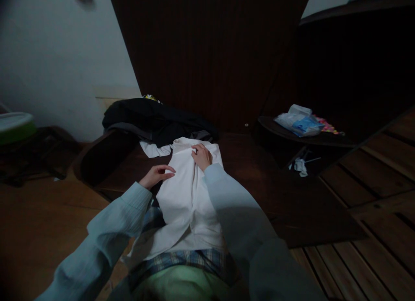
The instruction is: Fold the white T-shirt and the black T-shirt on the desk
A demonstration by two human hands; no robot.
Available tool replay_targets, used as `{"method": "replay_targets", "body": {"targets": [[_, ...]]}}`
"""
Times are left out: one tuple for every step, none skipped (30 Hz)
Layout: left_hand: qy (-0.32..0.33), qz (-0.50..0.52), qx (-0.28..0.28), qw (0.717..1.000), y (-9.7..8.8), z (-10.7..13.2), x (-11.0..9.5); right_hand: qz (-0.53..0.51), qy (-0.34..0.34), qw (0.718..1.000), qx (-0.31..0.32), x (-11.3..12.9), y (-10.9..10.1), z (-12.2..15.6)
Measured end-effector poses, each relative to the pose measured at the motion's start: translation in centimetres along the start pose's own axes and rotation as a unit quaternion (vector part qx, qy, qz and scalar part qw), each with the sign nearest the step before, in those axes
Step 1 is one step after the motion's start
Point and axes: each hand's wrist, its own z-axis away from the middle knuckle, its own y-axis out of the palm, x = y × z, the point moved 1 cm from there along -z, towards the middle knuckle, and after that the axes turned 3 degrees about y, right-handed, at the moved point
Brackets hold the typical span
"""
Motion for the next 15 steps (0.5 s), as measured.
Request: {"method": "replay_targets", "body": {"targets": [[-0.005, -0.002, 0.008, 1.0, -0.1, -0.3, -0.1, -0.004, -0.009, 1.0, 0.003, -0.1, 0.1, -0.1], [-0.007, 0.0, 0.013, 1.0, -0.2, -0.8, -0.2, -0.009, -0.016, 1.0, 0.007, -0.2, 0.2, -0.1], [-0.009, 0.005, 0.015, 1.0, -0.2, -1.3, -0.4, -0.016, -0.023, 1.0, 0.009, -0.3, 0.2, -0.2], [-0.013, 0.012, 0.013, 1.0, -0.3, -1.9, -0.5, -0.027, -0.029, 0.999, 0.009, -0.4, 0.3, -0.2], [-0.022, 0.022, 0.011, 0.999, -0.3, -2.6, -0.6, -0.041, -0.034, 0.999, 0.008, -0.5, 0.3, -0.2], [-0.033, 0.034, 0.006, 0.999, -0.2, -3.4, -0.7, -0.056, -0.038, 0.998, 0.004, -0.5, 0.3, -0.2], [-0.042, 0.049, -0.003, 0.998, -0.2, -4.1, -0.8, -0.068, -0.038, 0.997, -0.001, -0.5, 0.2, -0.2], [-0.047, 0.065, -0.012, 0.997, -0.1, -4.8, -0.8, -0.077, -0.036, 0.996, -0.005, -0.4, 0.2, -0.2], [-0.049, 0.082, -0.021, 0.995, 0.0, -5.4, -0.7, -0.081, -0.031, 0.996, -0.008, -0.4, 0.1, -0.2], [-0.047, 0.1, -0.029, 0.993, 0.2, -5.9, -0.6, -0.082, -0.024, 0.996, -0.009, -0.4, 0.1, -0.2], [-0.043, 0.118, -0.034, 0.992, 0.3, -6.3, -0.5, -0.083, -0.018, 0.996, -0.01, -0.4, 0.0, -0.2], [-0.04, 0.136, -0.038, 0.989, 0.3, -6.7, -0.4, -0.086, -0.013, 0.996, -0.01, -0.3, 0.0, -0.2], [-0.039, 0.155, -0.04, 0.986, 0.4, -7.0, -0.3, -0.089, -0.009, 0.996, -0.011, -0.3, 0.0, -0.2], [-0.037, 0.173, -0.044, 0.983, 0.4, -7.2, -0.1, -0.092, -0.005, 0.996, -0.013, -0.3, 0.0, -0.1], [-0.035, 0.19, -0.052, 0.98, 0.3, -7.4, 0.1, -0.094, -0.001, 0.995, -0.016, -0.2, 0.0, -0.1]]}}
